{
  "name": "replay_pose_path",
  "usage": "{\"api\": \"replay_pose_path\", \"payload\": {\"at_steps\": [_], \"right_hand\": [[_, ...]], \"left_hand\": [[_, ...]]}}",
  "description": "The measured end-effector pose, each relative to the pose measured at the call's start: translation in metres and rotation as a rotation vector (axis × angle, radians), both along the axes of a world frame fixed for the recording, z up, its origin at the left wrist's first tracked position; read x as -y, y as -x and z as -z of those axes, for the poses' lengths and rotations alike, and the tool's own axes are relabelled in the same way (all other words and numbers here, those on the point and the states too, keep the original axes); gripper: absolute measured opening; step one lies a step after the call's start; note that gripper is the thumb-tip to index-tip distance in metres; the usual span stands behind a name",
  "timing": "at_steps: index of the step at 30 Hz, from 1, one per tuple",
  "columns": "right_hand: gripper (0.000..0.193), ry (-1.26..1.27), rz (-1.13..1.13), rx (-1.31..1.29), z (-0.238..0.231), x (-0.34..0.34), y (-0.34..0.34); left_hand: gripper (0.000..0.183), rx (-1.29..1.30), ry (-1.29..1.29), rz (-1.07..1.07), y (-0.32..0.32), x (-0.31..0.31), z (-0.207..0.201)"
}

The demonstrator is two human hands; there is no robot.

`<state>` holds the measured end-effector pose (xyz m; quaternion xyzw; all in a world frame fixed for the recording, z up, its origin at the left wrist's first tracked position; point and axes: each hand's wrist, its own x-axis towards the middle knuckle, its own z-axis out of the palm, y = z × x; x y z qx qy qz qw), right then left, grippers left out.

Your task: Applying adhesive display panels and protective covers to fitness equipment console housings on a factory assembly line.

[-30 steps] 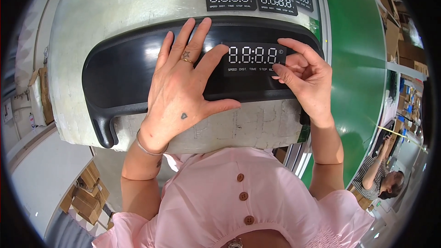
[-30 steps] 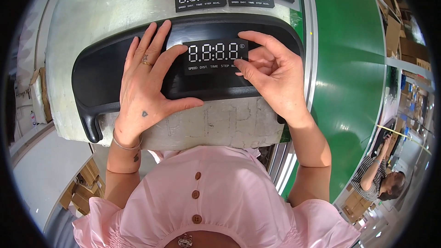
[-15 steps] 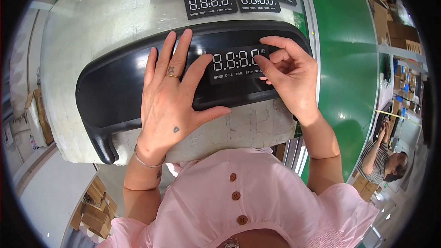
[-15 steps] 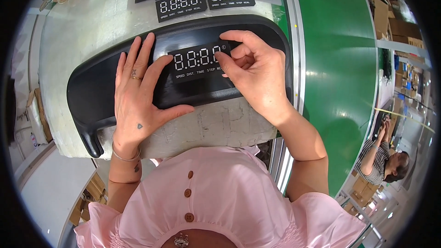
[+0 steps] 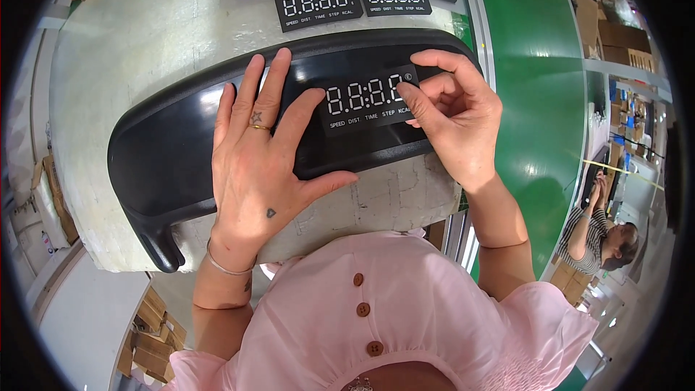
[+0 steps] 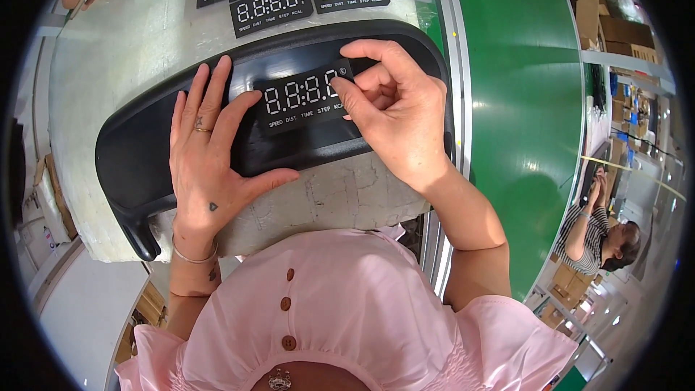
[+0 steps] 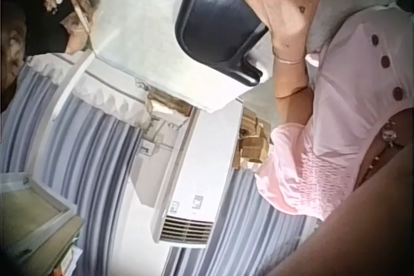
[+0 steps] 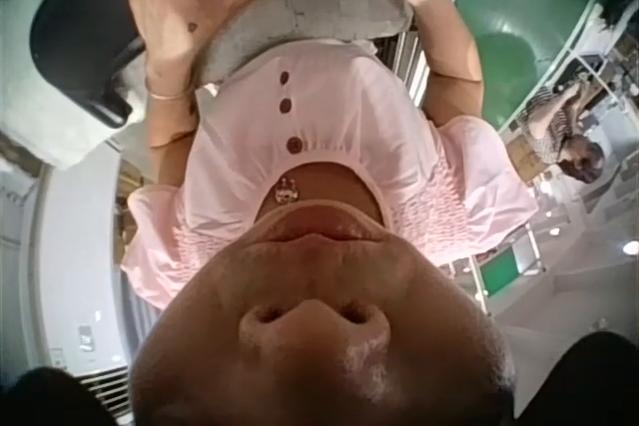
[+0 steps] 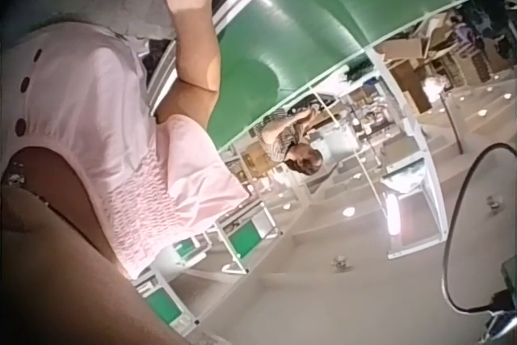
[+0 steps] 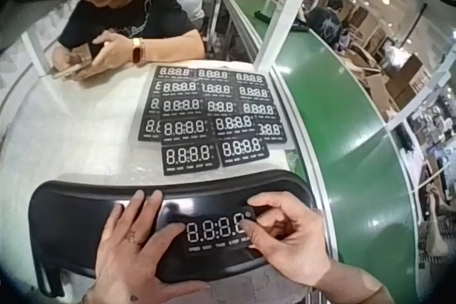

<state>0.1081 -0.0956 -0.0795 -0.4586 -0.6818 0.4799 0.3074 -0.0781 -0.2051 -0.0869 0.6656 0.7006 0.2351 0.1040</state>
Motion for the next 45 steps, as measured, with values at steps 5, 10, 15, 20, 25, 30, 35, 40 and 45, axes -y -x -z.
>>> {"api": "replay_pose_path", "payload": {"at_steps": [5, 10, 15, 20, 25, 30, 35, 40, 45], "right_hand": [[0.021, -0.017, -0.002, 0.095, 0.001, 0.0, 0.001], [0.019, 0.018, 0.017, 0.102, 0.001, -0.001, 0.002], [0.019, 0.03, 0.018, 0.152, -0.001, -0.006, 0.002], [0.02, 0.089, -0.044, 0.249, -0.009, -0.012, 0.004], [0.022, 0.068, -0.142, 0.407, -0.022, -0.019, 0.005], [0.025, 0.13, -0.12, 0.378, -0.025, -0.017, 0.007], [0.027, -0.065, -0.085, 0.505, -0.024, -0.016, 0.003], [0.031, -0.089, -0.065, 0.475, -0.014, -0.011, -0.007], [0.031, -0.322, -0.022, 0.638, -0.021, -0.034, -0.016]], "left_hand": [[0.078, 0.028, 0.034, 0.012, 0.001, 0.001, 0.0], [0.079, 0.034, 0.04, 0.011, 0.001, 0.0, -0.001], [0.08, 0.009, 0.03, 0.013, 0.001, 0.0, 0.001], [0.082, -0.017, 0.017, 0.013, 0.001, 0.0, 0.002], [0.077, 0.002, 0.044, 0.019, 0.001, 0.0, 0.0], [0.08, -0.019, 0.027, 0.022, 0.001, -0.001, 0.001], [0.083, -0.053, 0.013, 0.018, 0.002, -0.002, 0.002], [0.079, -0.018, 0.029, 0.02, 0.001, -0.001, 0.0], [0.07, -0.03, 0.022, 0.038, 0.0, -0.001, -0.001]]}}
